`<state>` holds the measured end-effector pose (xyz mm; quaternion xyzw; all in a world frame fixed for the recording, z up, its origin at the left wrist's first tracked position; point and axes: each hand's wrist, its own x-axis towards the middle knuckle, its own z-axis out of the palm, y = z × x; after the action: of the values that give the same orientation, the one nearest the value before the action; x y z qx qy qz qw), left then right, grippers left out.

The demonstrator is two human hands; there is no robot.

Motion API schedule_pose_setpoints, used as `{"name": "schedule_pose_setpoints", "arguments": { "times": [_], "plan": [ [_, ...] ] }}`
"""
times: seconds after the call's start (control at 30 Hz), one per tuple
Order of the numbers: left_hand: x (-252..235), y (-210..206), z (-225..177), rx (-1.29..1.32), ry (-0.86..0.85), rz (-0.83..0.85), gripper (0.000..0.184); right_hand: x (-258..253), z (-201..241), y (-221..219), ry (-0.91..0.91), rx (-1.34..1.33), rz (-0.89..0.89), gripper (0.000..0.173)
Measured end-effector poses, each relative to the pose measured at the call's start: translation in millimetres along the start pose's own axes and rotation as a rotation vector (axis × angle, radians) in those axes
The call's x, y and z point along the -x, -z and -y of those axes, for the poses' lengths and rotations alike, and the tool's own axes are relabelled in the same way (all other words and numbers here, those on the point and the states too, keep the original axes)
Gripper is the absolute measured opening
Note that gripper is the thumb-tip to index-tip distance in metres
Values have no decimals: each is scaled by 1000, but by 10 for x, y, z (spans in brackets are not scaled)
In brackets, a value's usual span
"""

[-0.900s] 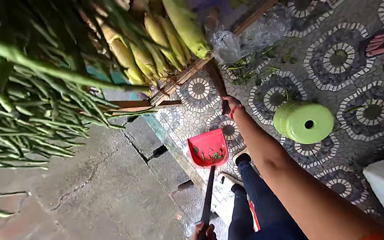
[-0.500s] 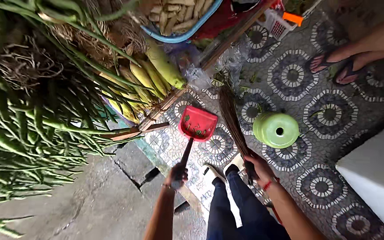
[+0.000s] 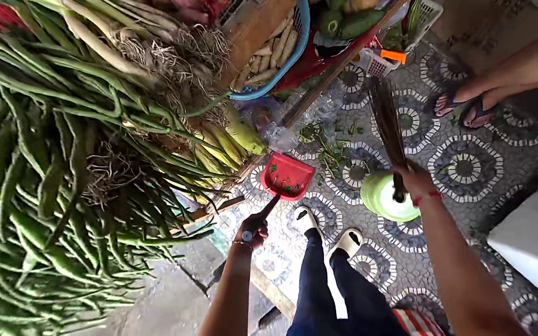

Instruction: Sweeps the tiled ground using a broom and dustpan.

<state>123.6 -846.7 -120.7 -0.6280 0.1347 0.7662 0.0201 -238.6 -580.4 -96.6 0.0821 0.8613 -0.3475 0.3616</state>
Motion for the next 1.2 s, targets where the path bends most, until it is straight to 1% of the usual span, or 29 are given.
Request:
{"name": "schedule_pose_setpoints", "arguments": {
  "times": [0.07, 0.1, 0.17, 0.23, 0.3, 0.37, 0.43, 0.5, 0.63, 0.83, 0.9, 0.97, 1.0, 1.1, 1.2],
  "plan": [
    [45, 64, -75, 15, 17, -1, 39, -387, 275, -354, -2, -60, 7, 46],
    [56, 82, -122, 15, 28, -4, 39, -458, 467, -533, 8, -46, 37, 44],
    [57, 114, -187, 11, 49, -17, 38, -295, 805, -895, 58, 119, 107, 43],
    [18, 98, -259, 2, 50, -25, 39, 125, 985, -1279, 93, 357, 168, 49],
    [-37, 61, -337, 3, 49, -29, 42, 470, 903, -1717, 75, 527, 241, 59],
    [-83, 24, -424, -3, 57, -16, 44, 663, 729, -2026, 15, 691, 340, 66],
    [-117, 28, -491, -17, 79, 9, 44, 766, 514, -2143, 5, 780, 403, 70],
    [-134, 19, -554, -67, 96, 19, 43, 814, 341, -2160, -2, 841, 466, 72],
    [-176, 11, -640, -111, 96, 29, 41, 953, 105, -2039, -33, 867, 576, 68],
    [-215, 27, -740, -151, 108, 14, 36, 1627, -87, -1649, -117, 962, 762, 57],
    [-216, 19, -739, -183, 129, 4, 37, 1737, -180, -1530, -135, 984, 818, 59],
    [-219, 17, -748, -209, 148, 6, 38, 1774, -227, -1331, -130, 933, 799, 69],
    [-221, 35, -758, -218, 163, 20, 38, 1802, -230, -1174, -120, 901, 767, 70],
    [-178, 172, -764, -234, 203, 50, 40, 1996, -241, -441, -98, 770, 643, 67],
    [-144, 286, -831, -289, 223, 26, 42, 2166, -390, 298, -86, 612, 424, 66]
  ]
}}
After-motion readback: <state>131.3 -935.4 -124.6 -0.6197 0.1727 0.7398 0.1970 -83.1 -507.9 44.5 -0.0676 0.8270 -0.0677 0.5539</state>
